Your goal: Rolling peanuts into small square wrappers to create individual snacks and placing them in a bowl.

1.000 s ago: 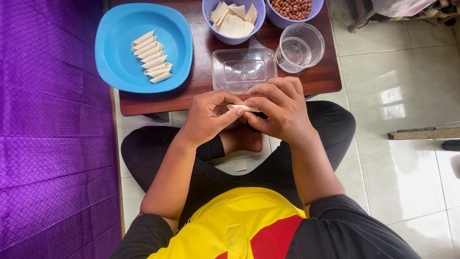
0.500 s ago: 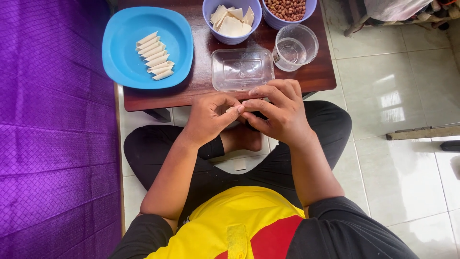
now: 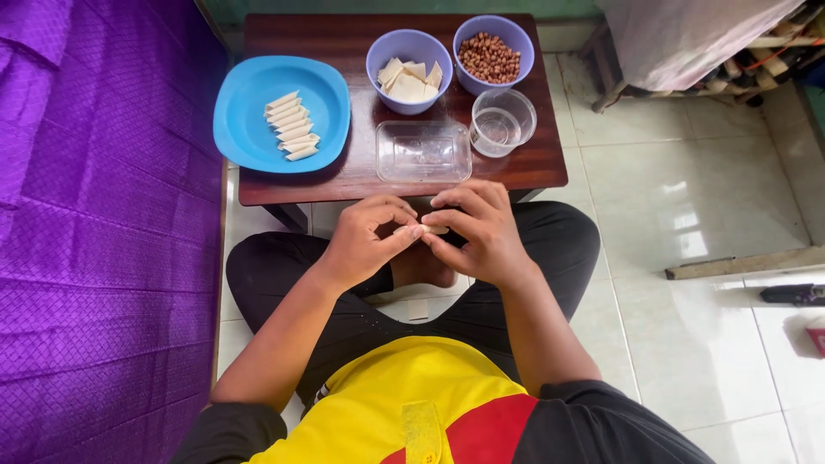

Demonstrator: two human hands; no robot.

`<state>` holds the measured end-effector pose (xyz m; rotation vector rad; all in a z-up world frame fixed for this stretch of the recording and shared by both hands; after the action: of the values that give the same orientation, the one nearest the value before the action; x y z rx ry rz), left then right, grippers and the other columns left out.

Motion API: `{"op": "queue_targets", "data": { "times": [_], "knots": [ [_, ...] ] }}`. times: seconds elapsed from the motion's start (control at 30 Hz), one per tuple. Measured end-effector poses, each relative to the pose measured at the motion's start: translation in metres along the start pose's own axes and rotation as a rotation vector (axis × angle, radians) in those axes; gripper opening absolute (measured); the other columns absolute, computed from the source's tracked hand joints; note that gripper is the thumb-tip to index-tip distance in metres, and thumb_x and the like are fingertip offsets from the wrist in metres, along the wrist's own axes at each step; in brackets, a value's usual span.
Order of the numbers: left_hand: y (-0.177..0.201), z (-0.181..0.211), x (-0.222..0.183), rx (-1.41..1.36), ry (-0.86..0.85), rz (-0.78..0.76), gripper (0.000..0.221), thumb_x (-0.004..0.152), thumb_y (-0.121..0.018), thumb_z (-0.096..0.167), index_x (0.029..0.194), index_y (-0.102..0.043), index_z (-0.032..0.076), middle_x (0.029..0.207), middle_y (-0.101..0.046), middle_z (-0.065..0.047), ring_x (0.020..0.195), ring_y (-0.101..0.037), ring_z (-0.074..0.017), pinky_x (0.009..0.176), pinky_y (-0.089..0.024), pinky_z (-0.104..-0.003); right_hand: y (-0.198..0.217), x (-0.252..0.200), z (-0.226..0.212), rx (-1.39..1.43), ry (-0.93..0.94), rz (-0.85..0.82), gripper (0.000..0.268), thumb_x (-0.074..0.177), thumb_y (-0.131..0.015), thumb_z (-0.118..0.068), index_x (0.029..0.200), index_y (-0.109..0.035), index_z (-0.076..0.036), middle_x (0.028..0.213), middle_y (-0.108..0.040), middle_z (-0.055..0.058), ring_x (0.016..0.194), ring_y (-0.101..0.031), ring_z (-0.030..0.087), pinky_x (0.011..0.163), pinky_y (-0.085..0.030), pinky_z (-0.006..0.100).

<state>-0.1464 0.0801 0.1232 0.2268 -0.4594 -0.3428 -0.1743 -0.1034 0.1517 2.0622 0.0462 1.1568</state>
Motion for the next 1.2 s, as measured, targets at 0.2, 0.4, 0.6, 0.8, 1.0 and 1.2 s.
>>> {"op": "queue_targets", "data": {
  "times": [0.2,0.4,0.6,0.8,1.0,1.2],
  "knots": [
    [-0.006,-0.002,-0.003,0.031,0.065,-0.021,0.006,0.089,-0.079,0.020,0.090,-0.080,0.014,0.101,-0.076,-0.007,0.095,-0.075,-0.0268,0.088,-0.056,-0.037,-0.006,-0.012,0.011,0.127,-0.076,0.001,0.013,0.083,-0.082,-0.021,0.094,-0.077,-0.015,0.105,-0.073,0.004,0.103,-0.065,0.031,0.090,-0.047,0.043],
    [-0.013,-0.009,0.004,0.059,0.088,-0.026,0.010,0.086,-0.082,0.018,0.095,-0.079,0.014,0.104,-0.075,-0.006,0.100,-0.074,-0.0269,0.091,-0.055,-0.038,-0.012,-0.020,0.026,0.263,-0.136,0.012,0.012,0.084,-0.082,-0.018,0.093,-0.075,-0.014,0.102,-0.074,0.004,0.102,-0.066,0.031,0.087,-0.047,0.043],
    [-0.024,-0.019,0.001,0.047,0.193,0.004,0.016,0.086,-0.083,0.022,0.099,-0.079,0.014,0.105,-0.074,-0.006,0.104,-0.072,-0.0253,0.096,-0.054,-0.039,-0.008,-0.025,0.033,0.278,-0.183,0.014,0.013,0.084,-0.083,-0.018,0.093,-0.075,-0.015,0.101,-0.073,0.003,0.102,-0.067,0.030,0.085,-0.045,0.039],
    [-0.036,-0.049,-0.013,-0.050,0.373,0.017,0.011,0.090,-0.079,0.019,0.097,-0.080,0.011,0.104,-0.076,-0.005,0.104,-0.072,-0.0214,0.098,-0.052,-0.039,-0.012,-0.028,0.039,0.246,-0.219,-0.011,0.013,0.083,-0.084,-0.017,0.093,-0.075,-0.016,0.100,-0.074,0.003,0.104,-0.067,0.030,0.087,-0.046,0.040],
    [-0.031,-0.052,-0.006,-0.055,0.369,0.038,0.009,0.089,-0.079,0.018,0.092,-0.079,0.009,0.100,-0.076,-0.006,0.102,-0.072,-0.0216,0.096,-0.053,-0.038,-0.019,-0.024,0.042,0.215,-0.193,0.000,0.017,0.084,-0.084,-0.018,0.100,-0.076,-0.017,0.103,-0.073,0.003,0.102,-0.067,0.030,0.084,-0.047,0.040],
    [-0.040,-0.066,-0.006,-0.184,0.444,0.091,0.005,0.089,-0.076,0.013,0.089,-0.079,0.010,0.099,-0.076,-0.003,0.098,-0.071,-0.0153,0.094,-0.054,-0.035,-0.015,-0.018,0.038,0.143,-0.157,0.027,0.014,0.084,-0.084,-0.015,0.096,-0.076,-0.019,0.101,-0.072,0.002,0.102,-0.066,0.030,0.085,-0.048,0.041]
  ]
}}
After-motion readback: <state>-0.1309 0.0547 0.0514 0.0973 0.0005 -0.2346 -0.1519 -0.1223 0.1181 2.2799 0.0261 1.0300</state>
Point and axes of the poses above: each hand's wrist, its own x-axis towards the middle knuckle, its own y-axis out of the back of the hand, z = x × y, the point moved 5 cm from there along x, towards the middle knuckle
